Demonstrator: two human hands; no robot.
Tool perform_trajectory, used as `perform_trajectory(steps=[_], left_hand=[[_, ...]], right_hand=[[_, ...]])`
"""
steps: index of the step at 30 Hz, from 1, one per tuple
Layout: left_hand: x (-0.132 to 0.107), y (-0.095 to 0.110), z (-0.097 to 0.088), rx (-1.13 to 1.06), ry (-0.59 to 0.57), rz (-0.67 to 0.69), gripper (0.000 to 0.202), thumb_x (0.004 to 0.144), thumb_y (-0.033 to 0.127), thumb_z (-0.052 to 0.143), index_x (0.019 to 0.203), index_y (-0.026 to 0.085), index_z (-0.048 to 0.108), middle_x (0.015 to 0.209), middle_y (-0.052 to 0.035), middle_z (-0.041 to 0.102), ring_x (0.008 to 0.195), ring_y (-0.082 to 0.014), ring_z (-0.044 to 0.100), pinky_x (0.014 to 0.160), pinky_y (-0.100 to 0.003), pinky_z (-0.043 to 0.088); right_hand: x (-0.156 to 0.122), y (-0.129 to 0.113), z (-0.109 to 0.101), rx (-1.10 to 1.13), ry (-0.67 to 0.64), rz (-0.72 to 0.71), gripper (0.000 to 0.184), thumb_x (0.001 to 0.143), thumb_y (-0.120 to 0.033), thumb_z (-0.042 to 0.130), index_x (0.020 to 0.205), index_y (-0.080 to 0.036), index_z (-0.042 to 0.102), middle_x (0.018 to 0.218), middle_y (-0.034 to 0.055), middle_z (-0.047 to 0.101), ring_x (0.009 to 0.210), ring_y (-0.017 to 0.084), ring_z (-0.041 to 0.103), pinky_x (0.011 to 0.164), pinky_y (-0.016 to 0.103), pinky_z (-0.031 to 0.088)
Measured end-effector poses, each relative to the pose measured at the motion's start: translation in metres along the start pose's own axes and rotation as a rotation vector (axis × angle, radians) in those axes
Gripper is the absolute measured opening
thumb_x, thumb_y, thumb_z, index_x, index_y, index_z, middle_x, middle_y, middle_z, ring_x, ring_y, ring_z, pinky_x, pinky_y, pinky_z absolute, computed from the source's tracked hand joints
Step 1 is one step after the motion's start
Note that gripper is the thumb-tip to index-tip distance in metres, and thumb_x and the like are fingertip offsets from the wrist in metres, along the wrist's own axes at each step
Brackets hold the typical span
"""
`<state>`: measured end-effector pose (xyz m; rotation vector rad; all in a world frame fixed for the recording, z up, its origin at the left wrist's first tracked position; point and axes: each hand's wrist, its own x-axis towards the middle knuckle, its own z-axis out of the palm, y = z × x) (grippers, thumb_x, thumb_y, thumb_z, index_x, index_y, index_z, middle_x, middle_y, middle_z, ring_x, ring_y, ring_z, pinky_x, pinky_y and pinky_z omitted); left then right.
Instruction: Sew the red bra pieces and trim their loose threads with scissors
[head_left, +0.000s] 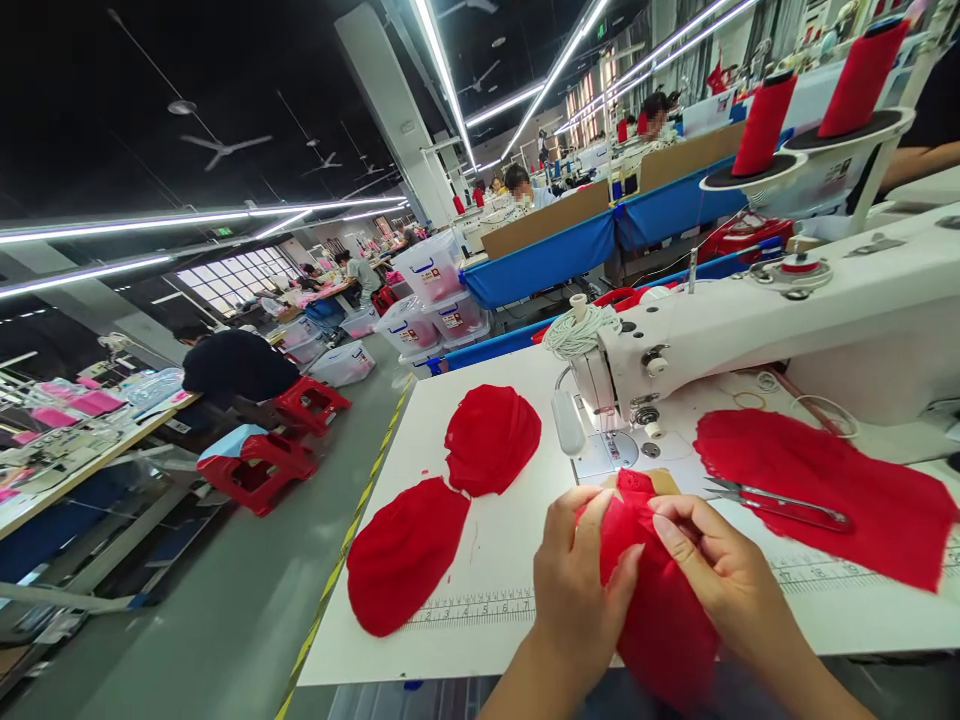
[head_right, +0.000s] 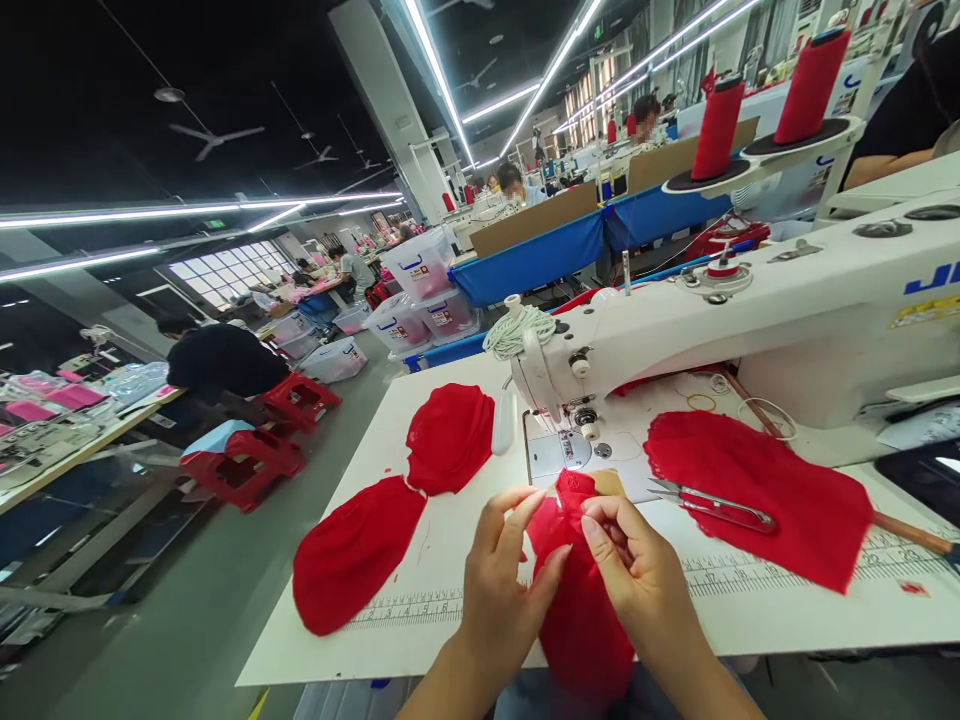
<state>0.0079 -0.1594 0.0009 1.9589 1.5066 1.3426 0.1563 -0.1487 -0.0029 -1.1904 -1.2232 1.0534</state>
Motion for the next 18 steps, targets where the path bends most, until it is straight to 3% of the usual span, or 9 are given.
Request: perform_trajectory(steps=[4,7,10,12,14,18], left_hand=[[0.015,0.003,-0.004,-0.198,-0.179,-0.144,0.041,0.088,0.018,0.055,0.128,0.028,0.056,0.126,-0.0121,0.056,0.102,-0.0246,0.06,0.063,-0.029,0.052],[0.033,0.004,-0.016,-0.314,-0.408,-0.137,0.05,0.09,0.018,0.052,0.139,0.029,0.049,0.146,-0.013,0.04,0.104,-0.022,0.059,0.064,-0.026,0.05],[0.049,0.007,-0.028,-0.354,-0.589,-0.1,0.043,0.087,0.025,0.061,0.13,0.026,0.06,0.132,-0.0127,0.051,0.089,-0.0188,0.059,0.07,-0.028,0.051],[0.056,0.01,-0.032,-0.39,-0.584,-0.118,0.024,0.089,0.031,0.059,0.106,0.021,0.073,0.117,-0.0118,0.059,0.082,-0.0185,0.059,0.072,-0.03,0.051],[0.06,0.013,-0.032,-0.434,-0.557,-0.178,0.024,0.091,0.032,0.054,0.087,0.019,0.074,0.112,-0.0115,0.063,0.073,-0.0169,0.059,0.068,-0.03,0.051],[0.062,0.011,-0.024,-0.395,-0.591,-0.242,0.012,0.077,0.016,0.066,0.086,0.019,0.072,0.09,-0.0053,0.065,0.064,-0.014,0.053,0.06,-0.026,0.045]], right_hand=[[-0.003,-0.001,0.002,0.09,-0.016,0.055,0.03,0.086,-0.053,0.059,0.081,-0.024,0.062,0.069,0.0,0.063,0.06,0.016,0.056,0.051,0.022,0.046],[-0.003,-0.001,-0.003,0.066,-0.09,0.041,0.032,0.087,-0.054,0.057,0.079,-0.023,0.061,0.062,-0.0031,0.053,0.053,0.013,0.046,0.046,0.021,0.039],[0.001,-0.002,-0.012,0.014,-0.17,-0.01,0.032,0.09,-0.051,0.053,0.076,-0.024,0.061,0.061,-0.0042,0.05,0.052,0.012,0.041,0.045,0.022,0.035],[0.005,-0.003,-0.018,-0.031,-0.214,-0.088,0.031,0.092,-0.048,0.051,0.075,-0.024,0.061,0.063,-0.0036,0.053,0.055,0.014,0.046,0.05,0.023,0.039],[0.011,-0.004,-0.023,-0.086,-0.238,-0.171,0.029,0.093,-0.045,0.05,0.076,-0.025,0.061,0.066,-0.0033,0.055,0.058,0.014,0.05,0.055,0.023,0.042],[0.022,-0.005,-0.03,-0.151,-0.216,-0.21,0.029,0.094,-0.044,0.048,0.076,-0.025,0.06,0.068,-0.0024,0.059,0.06,0.015,0.055,0.055,0.022,0.045]])
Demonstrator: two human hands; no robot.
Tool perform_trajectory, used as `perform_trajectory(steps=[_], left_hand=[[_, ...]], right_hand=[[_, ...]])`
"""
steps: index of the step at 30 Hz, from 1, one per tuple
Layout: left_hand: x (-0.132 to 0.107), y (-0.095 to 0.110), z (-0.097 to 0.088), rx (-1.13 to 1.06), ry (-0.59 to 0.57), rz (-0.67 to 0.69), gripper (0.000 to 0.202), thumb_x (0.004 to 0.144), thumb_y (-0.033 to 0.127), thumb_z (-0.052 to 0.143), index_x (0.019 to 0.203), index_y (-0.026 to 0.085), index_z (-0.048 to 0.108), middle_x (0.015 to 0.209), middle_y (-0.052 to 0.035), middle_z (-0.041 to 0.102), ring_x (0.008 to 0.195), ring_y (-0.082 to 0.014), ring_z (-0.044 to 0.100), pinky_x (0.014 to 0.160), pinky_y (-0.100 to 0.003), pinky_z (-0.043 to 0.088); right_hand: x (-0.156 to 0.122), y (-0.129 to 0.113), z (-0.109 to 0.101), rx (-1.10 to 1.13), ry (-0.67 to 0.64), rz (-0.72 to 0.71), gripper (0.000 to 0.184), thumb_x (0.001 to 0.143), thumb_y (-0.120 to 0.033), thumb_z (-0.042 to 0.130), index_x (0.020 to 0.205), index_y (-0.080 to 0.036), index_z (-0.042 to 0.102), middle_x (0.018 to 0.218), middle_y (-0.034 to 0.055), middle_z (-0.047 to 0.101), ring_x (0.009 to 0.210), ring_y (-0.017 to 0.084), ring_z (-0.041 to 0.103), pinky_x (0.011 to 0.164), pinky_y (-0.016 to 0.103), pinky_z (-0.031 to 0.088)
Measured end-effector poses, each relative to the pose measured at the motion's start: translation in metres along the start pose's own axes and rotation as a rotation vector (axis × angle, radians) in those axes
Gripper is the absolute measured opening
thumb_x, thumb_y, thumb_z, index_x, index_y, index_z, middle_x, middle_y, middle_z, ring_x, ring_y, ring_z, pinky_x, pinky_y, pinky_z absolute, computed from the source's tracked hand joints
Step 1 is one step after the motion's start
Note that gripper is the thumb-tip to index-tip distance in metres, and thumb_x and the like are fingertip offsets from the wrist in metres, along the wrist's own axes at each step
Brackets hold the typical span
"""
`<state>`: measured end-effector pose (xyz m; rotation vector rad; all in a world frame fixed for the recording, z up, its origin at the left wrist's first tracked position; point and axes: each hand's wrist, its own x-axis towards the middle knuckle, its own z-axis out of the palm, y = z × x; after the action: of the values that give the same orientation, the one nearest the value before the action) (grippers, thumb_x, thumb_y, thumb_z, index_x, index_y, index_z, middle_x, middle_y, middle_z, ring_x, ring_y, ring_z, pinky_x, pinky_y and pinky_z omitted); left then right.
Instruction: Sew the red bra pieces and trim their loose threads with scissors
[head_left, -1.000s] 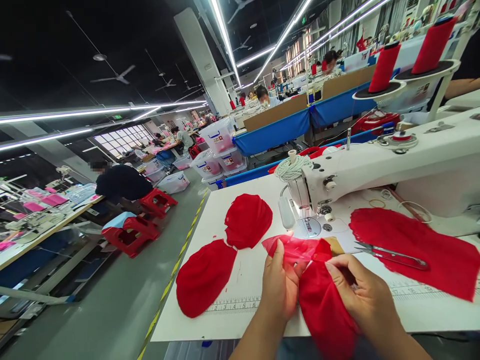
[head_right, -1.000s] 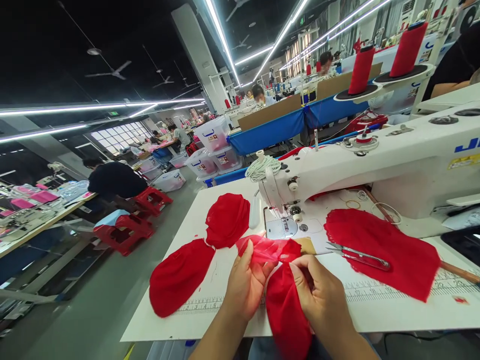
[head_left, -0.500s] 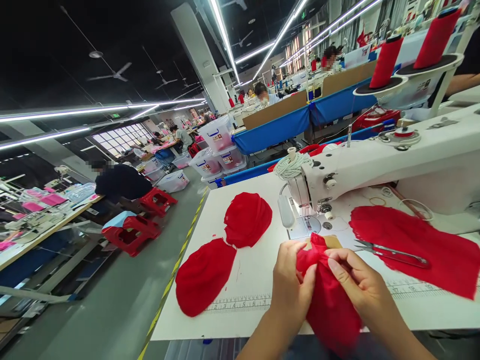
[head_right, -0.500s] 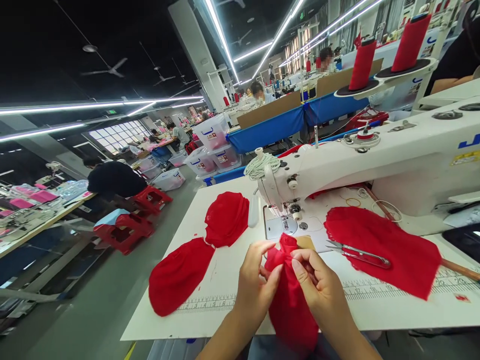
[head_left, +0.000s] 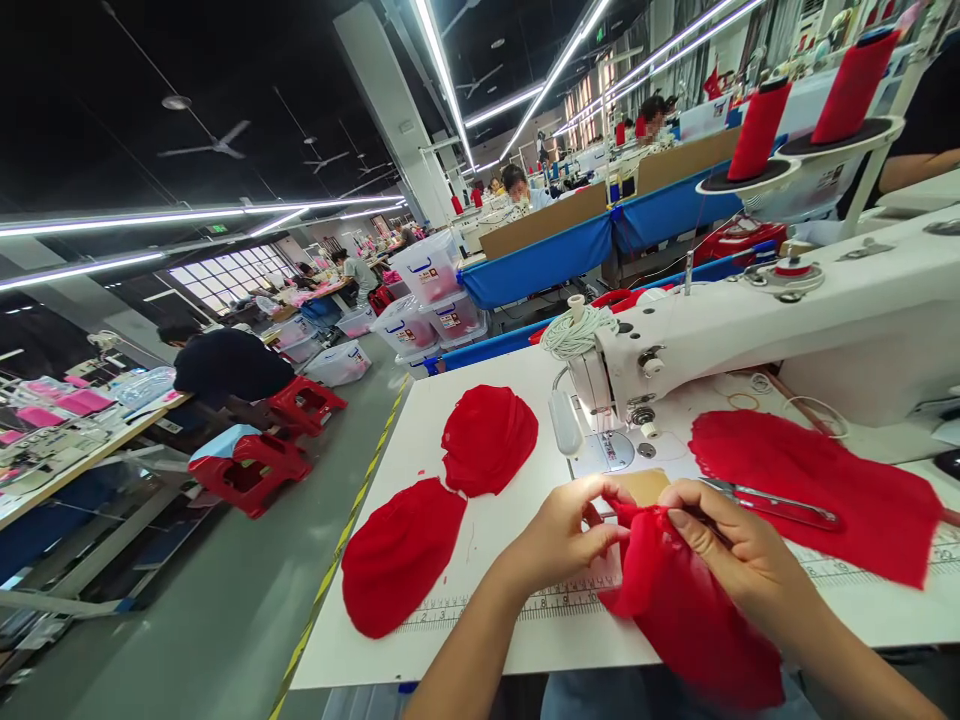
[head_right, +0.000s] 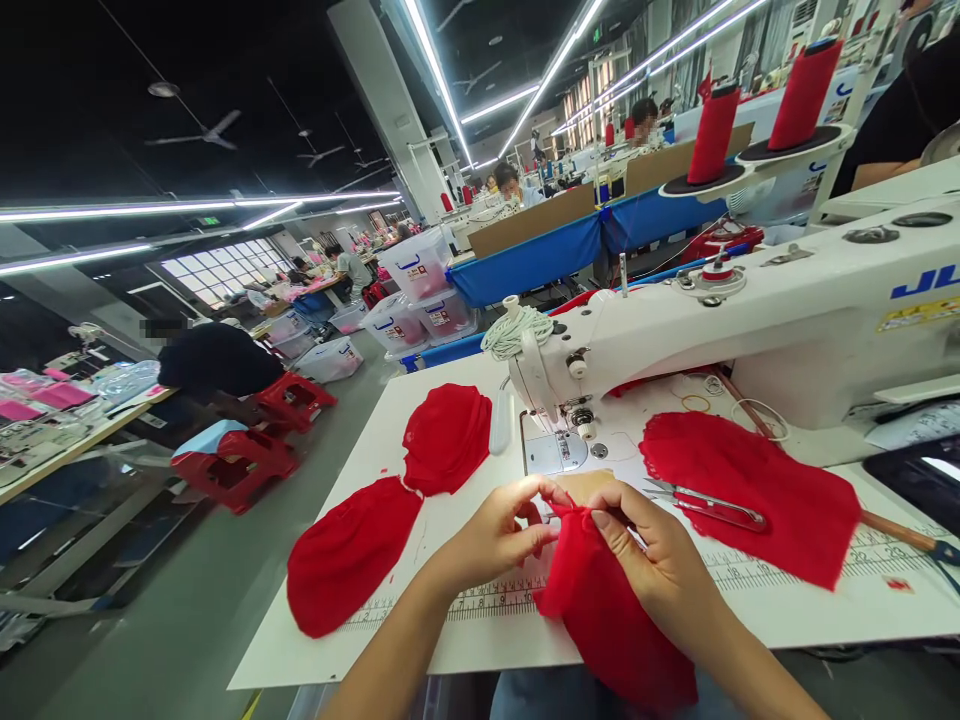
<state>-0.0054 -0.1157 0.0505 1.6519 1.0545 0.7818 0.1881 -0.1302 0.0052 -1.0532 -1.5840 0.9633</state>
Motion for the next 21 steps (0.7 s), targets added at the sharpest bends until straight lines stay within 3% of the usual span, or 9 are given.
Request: perform_trajectory(steps=[2,4,6,9,12,14,16,21], left_hand=[[0.003,-0.005,0.001,0.063,0.074,0.027,0.004,0.075,0.017,0.067,0.075,0.018,0.071,0.079,-0.0031,0.06,0.068,-0.0152,0.051,0.061,-0.025,0.042],[0.004,-0.009,0.0,0.065,0.157,0.048,0.012,0.076,0.024,0.069,0.065,0.017,0.068,0.087,-0.0048,0.06,0.072,-0.015,0.051,0.062,-0.026,0.041],[0.003,-0.011,-0.002,-0.02,0.164,0.013,0.021,0.075,0.032,0.071,0.064,0.015,0.066,0.099,-0.0067,0.061,0.071,-0.0134,0.052,0.06,-0.025,0.041],[0.0,-0.011,-0.003,-0.224,0.098,-0.136,0.029,0.075,0.041,0.072,0.068,0.016,0.061,0.075,-0.0024,0.062,0.056,-0.0108,0.051,0.051,-0.023,0.039],[-0.002,-0.01,0.0,-0.383,0.13,-0.248,0.032,0.069,0.042,0.078,0.077,0.016,0.061,0.064,0.0012,0.061,0.057,-0.0122,0.056,0.057,-0.024,0.045],[-0.002,-0.009,0.002,-0.42,0.187,-0.261,0.035,0.065,0.042,0.081,0.078,0.015,0.064,0.069,-0.0001,0.063,0.066,-0.0138,0.058,0.065,-0.026,0.049],[0.0,-0.008,0.004,-0.429,0.228,-0.262,0.035,0.066,0.045,0.08,0.074,0.014,0.064,0.069,0.0,0.061,0.069,-0.0136,0.057,0.068,-0.026,0.05],[0.0,-0.011,0.01,-0.404,0.232,-0.303,0.036,0.07,0.047,0.078,0.072,0.015,0.063,0.074,-0.0011,0.062,0.075,-0.0158,0.058,0.072,-0.027,0.05]], right_hand=[[0.003,-0.001,-0.002,-0.03,0.051,0.009,0.028,0.091,-0.044,0.049,0.075,-0.024,0.06,0.068,-0.0015,0.061,0.061,0.016,0.058,0.056,0.022,0.048],[0.005,-0.001,-0.002,-0.093,0.124,0.025,0.026,0.088,-0.044,0.052,0.074,-0.024,0.061,0.067,-0.0012,0.062,0.06,0.016,0.06,0.056,0.023,0.05],[0.005,0.002,-0.004,-0.183,0.169,0.045,0.024,0.086,-0.044,0.051,0.075,-0.024,0.061,0.066,-0.0011,0.065,0.059,0.017,0.062,0.056,0.024,0.051],[0.004,0.016,-0.014,-0.368,0.211,-0.031,0.023,0.09,-0.041,0.047,0.088,-0.024,0.063,0.081,0.0029,0.072,0.072,0.02,0.068,0.064,0.028,0.054],[0.004,0.04,-0.032,-0.757,0.279,-0.192,0.032,0.093,-0.04,0.039,0.1,-0.02,0.063,0.101,0.0136,0.071,0.092,0.031,0.067,0.072,0.041,0.053],[0.006,0.056,-0.045,-0.982,0.209,-0.216,0.038,0.094,-0.041,0.035,0.097,-0.017,0.065,0.099,0.0182,0.069,0.086,0.036,0.065,0.063,0.047,0.05],[0.009,0.066,-0.053,-1.04,0.16,-0.205,0.038,0.093,-0.038,0.035,0.093,-0.016,0.067,0.095,0.0192,0.069,0.078,0.036,0.064,0.057,0.047,0.048],[0.014,0.062,-0.057,-1.019,0.093,-0.159,0.017,0.089,-0.022,0.054,0.094,-0.017,0.07,0.089,0.0098,0.071,0.077,0.027,0.068,0.062,0.04,0.053]])
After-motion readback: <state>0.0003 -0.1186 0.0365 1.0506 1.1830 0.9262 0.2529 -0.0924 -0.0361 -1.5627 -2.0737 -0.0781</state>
